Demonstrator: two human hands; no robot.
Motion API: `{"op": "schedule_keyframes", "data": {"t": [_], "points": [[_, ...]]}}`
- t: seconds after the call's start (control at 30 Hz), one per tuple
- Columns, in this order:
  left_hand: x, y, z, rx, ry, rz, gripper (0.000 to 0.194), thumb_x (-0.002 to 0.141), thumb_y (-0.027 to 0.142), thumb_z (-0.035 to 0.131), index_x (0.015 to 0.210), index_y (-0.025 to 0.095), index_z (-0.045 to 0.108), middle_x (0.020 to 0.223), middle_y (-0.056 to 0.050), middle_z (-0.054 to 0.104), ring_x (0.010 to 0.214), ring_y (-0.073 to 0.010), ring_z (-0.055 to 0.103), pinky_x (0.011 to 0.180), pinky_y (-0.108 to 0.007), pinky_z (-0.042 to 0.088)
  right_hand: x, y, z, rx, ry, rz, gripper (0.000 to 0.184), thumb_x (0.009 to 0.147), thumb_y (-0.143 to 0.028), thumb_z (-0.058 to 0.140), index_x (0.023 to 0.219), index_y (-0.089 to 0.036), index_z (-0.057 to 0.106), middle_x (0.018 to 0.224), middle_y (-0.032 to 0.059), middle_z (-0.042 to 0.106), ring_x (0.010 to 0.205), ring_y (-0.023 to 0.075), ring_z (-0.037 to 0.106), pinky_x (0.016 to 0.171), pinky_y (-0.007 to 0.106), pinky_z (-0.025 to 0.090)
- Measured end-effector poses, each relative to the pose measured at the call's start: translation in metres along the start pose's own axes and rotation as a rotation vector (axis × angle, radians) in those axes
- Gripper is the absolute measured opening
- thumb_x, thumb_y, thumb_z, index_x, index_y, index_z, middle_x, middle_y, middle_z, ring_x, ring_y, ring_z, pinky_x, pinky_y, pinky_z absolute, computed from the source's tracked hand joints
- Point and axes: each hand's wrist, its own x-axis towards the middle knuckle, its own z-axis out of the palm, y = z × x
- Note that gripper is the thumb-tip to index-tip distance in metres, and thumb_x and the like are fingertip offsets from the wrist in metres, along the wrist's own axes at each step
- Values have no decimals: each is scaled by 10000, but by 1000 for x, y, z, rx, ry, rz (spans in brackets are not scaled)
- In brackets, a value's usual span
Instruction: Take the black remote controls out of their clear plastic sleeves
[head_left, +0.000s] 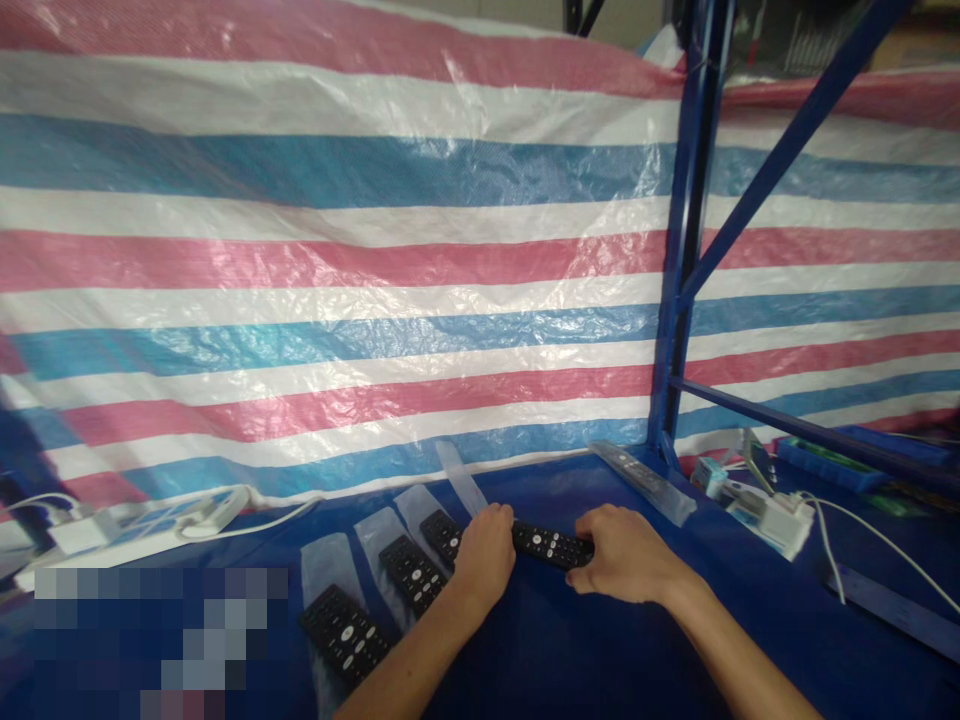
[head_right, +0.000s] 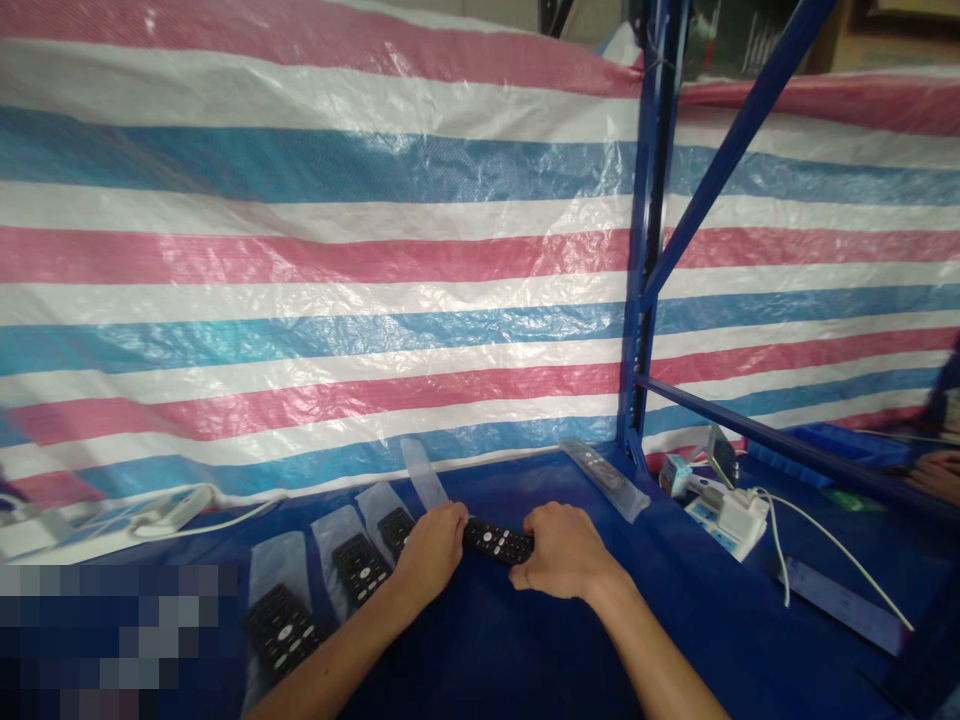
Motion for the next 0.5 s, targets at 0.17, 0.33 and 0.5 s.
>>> {"op": "schedule_keyframes", "data": {"t": [0.17,0.33,0.5], "points": [[-1,-3,1,14,57,31,293,848,14,354,987,146,576,993,-93,607,1003,-209,574,865,-307,417,1,-2,2,16,5,-2,222,615,-422,663,594,-201,650,659,31,685,668,203,630,503,267,224],[-1,-13,-1,-21,119,-41,254,881,44,349,972,145,563,982,-88,610,936,-202,592,842,-311,420,-1,-2,-3,108,27,20,249,641,-446,652,595,-201,643,641,19,666,646,181,604,510,258,240],[-3,-16,-6,-46,188,-19,270,915,72,309,919,153,567,926,-71,624,878,-196,602,805,-309,429,1,0,-1,182,21,16,280,665,-468,643,599,-196,632,600,7,635,597,159,571,499,252,234]]}}
